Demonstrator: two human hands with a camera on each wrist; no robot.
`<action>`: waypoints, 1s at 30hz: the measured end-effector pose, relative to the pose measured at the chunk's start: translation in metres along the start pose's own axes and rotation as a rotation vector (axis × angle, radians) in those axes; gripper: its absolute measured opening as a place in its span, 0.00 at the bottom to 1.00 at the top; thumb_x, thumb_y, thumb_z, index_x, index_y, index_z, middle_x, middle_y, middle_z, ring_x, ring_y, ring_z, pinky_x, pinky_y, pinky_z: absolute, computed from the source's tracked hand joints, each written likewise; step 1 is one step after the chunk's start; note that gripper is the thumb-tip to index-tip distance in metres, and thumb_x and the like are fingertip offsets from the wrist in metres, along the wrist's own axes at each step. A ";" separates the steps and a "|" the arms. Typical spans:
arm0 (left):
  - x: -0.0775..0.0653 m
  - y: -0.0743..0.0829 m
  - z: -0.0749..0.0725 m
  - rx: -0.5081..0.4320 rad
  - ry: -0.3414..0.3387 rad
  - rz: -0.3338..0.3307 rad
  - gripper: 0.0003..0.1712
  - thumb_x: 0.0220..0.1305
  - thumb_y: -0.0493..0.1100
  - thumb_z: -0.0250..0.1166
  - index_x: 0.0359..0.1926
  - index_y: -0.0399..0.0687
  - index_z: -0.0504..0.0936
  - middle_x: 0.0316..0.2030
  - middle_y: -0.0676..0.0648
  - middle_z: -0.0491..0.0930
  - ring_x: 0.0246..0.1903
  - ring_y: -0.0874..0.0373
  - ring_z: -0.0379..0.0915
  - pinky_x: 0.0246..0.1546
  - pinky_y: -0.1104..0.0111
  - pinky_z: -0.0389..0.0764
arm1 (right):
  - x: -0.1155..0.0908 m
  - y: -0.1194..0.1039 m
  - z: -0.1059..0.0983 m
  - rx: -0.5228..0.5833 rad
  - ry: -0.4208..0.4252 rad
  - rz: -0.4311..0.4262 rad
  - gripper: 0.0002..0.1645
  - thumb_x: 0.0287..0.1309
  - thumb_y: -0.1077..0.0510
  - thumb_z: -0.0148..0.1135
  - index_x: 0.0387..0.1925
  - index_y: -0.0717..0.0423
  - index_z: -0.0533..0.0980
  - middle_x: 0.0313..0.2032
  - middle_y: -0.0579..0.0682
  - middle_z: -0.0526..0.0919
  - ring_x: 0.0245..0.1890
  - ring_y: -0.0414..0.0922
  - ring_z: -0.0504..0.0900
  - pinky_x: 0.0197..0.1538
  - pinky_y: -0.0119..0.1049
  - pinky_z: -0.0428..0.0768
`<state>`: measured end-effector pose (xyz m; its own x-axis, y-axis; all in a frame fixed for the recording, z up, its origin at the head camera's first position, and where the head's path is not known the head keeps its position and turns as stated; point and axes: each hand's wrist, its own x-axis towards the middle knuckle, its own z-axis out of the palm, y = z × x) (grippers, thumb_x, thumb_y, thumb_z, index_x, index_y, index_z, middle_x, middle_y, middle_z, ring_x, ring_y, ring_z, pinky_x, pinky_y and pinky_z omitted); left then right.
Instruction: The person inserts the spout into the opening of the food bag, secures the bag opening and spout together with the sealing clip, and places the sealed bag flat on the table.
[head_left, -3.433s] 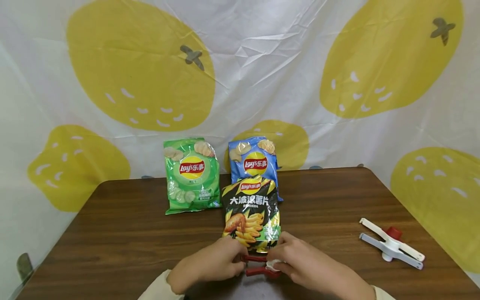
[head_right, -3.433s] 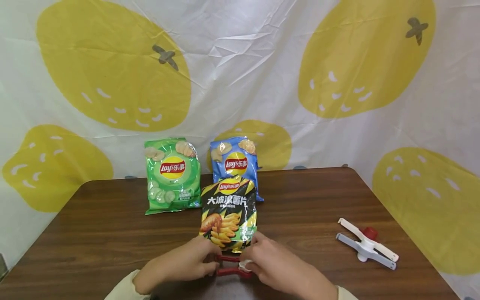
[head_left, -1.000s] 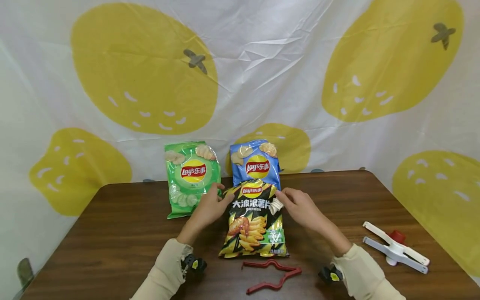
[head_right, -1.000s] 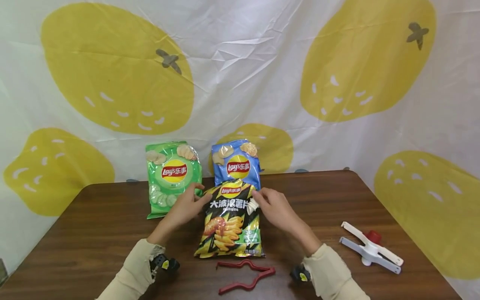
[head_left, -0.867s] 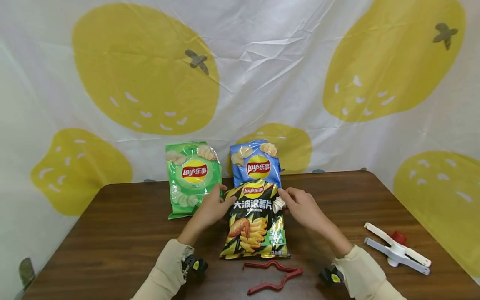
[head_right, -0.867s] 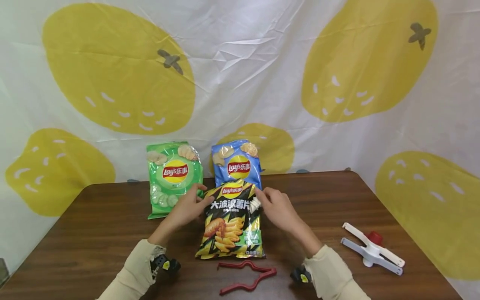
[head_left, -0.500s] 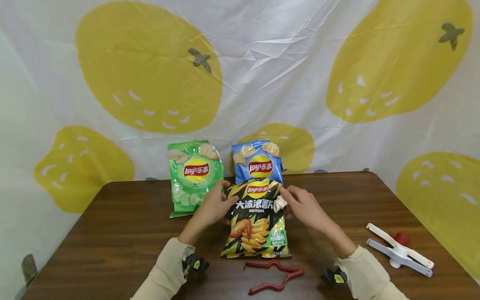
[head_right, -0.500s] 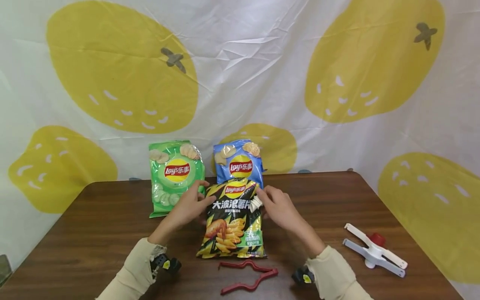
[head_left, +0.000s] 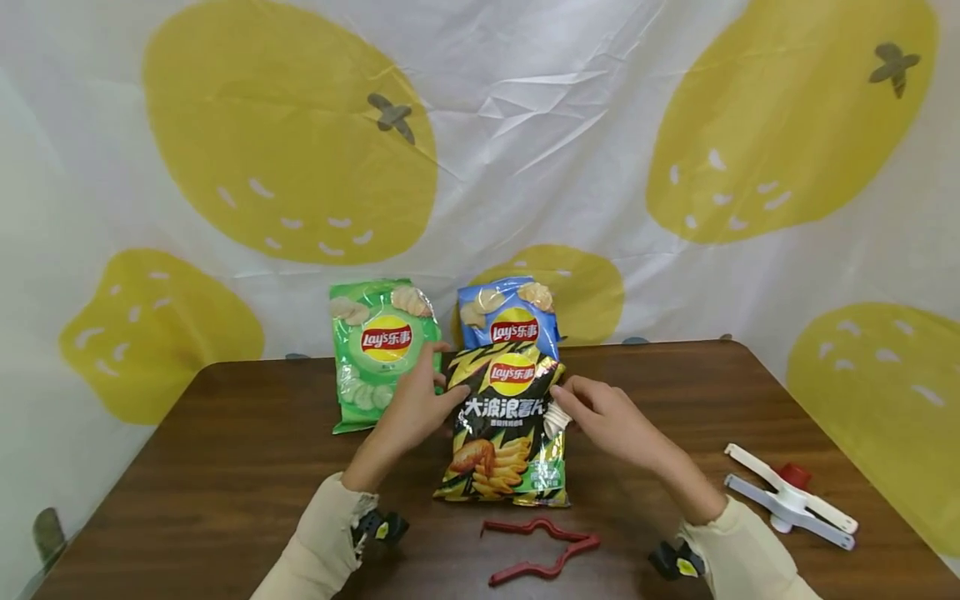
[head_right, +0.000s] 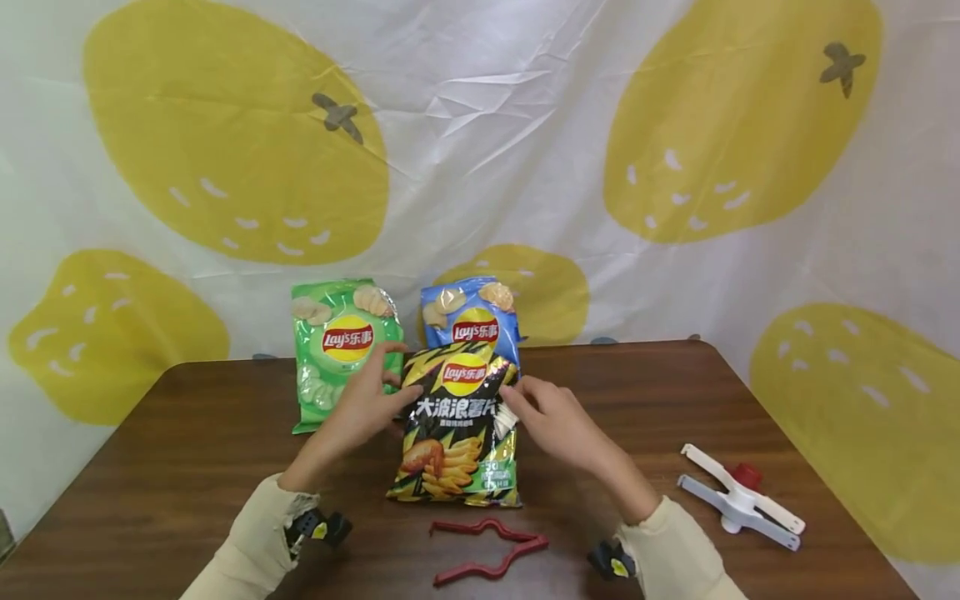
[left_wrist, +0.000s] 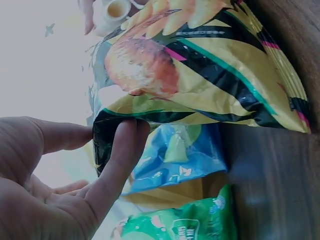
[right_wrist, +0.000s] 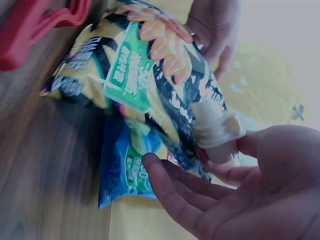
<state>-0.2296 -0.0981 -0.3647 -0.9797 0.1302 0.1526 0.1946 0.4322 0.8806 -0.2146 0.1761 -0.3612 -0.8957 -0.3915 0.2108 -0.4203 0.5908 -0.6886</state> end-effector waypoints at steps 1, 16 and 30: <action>-0.001 0.001 -0.001 0.001 0.004 0.003 0.39 0.66 0.40 0.66 0.72 0.49 0.56 0.47 0.32 0.76 0.18 0.39 0.79 0.20 0.52 0.82 | -0.002 0.000 -0.001 -0.014 -0.008 -0.007 0.22 0.76 0.43 0.47 0.28 0.51 0.72 0.22 0.45 0.72 0.25 0.42 0.75 0.32 0.37 0.75; -0.038 0.015 -0.007 0.012 0.036 0.197 0.50 0.63 0.34 0.68 0.76 0.65 0.49 0.51 0.36 0.73 0.21 0.55 0.79 0.20 0.64 0.79 | -0.011 -0.010 -0.006 -0.016 0.129 -0.155 0.12 0.74 0.47 0.52 0.35 0.43 0.78 0.22 0.45 0.72 0.22 0.39 0.68 0.28 0.35 0.69; -0.044 0.023 -0.008 0.203 0.094 0.295 0.50 0.58 0.33 0.72 0.75 0.64 0.55 0.50 0.42 0.79 0.26 0.57 0.73 0.27 0.65 0.78 | -0.015 -0.010 -0.003 -0.018 0.207 -0.250 0.04 0.71 0.54 0.58 0.39 0.43 0.78 0.23 0.41 0.75 0.22 0.40 0.73 0.27 0.35 0.72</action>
<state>-0.1826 -0.1006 -0.3472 -0.8786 0.1971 0.4350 0.4654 0.5579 0.6872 -0.1976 0.1784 -0.3553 -0.7741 -0.3752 0.5098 -0.6318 0.5073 -0.5861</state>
